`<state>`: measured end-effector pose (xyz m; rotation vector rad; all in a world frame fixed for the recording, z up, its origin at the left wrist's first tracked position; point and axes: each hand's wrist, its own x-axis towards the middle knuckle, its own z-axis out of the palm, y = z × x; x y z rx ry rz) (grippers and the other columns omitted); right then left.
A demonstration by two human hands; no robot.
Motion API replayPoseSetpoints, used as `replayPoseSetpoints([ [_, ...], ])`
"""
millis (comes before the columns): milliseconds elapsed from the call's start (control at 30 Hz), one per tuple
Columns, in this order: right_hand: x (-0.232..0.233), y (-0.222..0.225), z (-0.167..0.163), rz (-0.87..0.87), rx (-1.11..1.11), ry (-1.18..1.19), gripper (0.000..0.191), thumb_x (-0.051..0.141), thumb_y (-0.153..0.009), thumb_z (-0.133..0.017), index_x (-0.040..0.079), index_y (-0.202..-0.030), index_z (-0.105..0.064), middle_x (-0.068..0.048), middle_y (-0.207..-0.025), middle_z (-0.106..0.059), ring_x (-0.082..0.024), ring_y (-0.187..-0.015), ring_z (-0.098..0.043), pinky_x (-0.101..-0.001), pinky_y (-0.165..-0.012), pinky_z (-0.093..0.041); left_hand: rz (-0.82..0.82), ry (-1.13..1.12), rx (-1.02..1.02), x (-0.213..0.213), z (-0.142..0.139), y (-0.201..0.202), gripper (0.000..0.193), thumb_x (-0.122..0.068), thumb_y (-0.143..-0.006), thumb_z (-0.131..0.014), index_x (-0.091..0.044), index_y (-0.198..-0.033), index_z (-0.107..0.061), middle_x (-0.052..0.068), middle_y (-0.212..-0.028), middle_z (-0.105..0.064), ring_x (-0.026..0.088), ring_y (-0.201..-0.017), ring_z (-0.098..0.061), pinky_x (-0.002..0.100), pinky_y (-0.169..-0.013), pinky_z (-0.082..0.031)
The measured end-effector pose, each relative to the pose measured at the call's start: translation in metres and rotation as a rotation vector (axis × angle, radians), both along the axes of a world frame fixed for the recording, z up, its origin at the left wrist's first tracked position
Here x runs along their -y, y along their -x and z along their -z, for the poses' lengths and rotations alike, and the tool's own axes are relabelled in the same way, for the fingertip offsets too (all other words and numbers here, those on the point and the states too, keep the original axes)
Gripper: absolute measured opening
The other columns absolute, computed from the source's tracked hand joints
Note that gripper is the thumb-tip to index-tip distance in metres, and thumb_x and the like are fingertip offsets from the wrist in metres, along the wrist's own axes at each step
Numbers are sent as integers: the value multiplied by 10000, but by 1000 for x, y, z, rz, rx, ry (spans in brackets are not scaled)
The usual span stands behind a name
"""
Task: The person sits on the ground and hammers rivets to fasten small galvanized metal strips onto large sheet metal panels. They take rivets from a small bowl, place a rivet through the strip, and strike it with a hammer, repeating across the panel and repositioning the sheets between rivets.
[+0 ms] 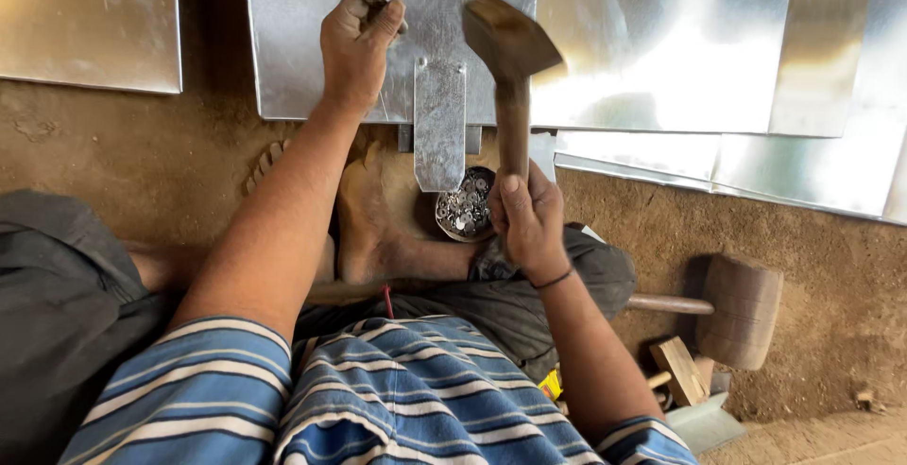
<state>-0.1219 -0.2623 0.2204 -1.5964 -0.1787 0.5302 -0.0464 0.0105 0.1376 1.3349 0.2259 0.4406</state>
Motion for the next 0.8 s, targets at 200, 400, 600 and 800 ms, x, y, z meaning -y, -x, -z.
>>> replayPoseSetpoints([
  [200, -9, -25, 39, -74, -222, 397, 376, 465, -1013, -566, 98, -936, -584, 55, -633, -506, -44, -500, -437, -240, -414, -343, -1, 76, 64, -3, -5, -1, 225, -298, -1018, -734, -79, -1067, -724, -11, -911, -686, 102, -835, -631, 274, -780, -561],
  [400, 0, -21, 41, -98, 64, 186, 450, 482, -1086, -513, 82, -884, -560, 49, -617, -491, -41, -517, -429, -232, -447, -336, 0, 132, 26, -5, -4, -2, 257, -306, -1011, -739, -65, -1101, -727, -9, -883, -684, 104, -821, -616, 272, -770, -546],
  [600, -17, -22, 34, 4, -169, 292, 431, 476, -1044, -518, 90, -853, -529, 44, -600, -481, -61, -453, -425, -246, -387, -351, 7, 121, 16, -6, -8, -3, 308, -348, -985, -765, -60, -1085, -723, -19, -886, -665, 102, -818, -600, 263, -773, -536],
  [800, -19, -22, 25, -39, -269, 363, 408, 483, -1020, -550, 91, -905, -561, 44, -627, -492, -58, -468, -436, -246, -393, -363, -5, 5, -14, -2, -14, 1, 314, -374, -989, -750, -70, -1063, -718, -31, -872, -676, 88, -818, -637, 244, -774, -546],
])
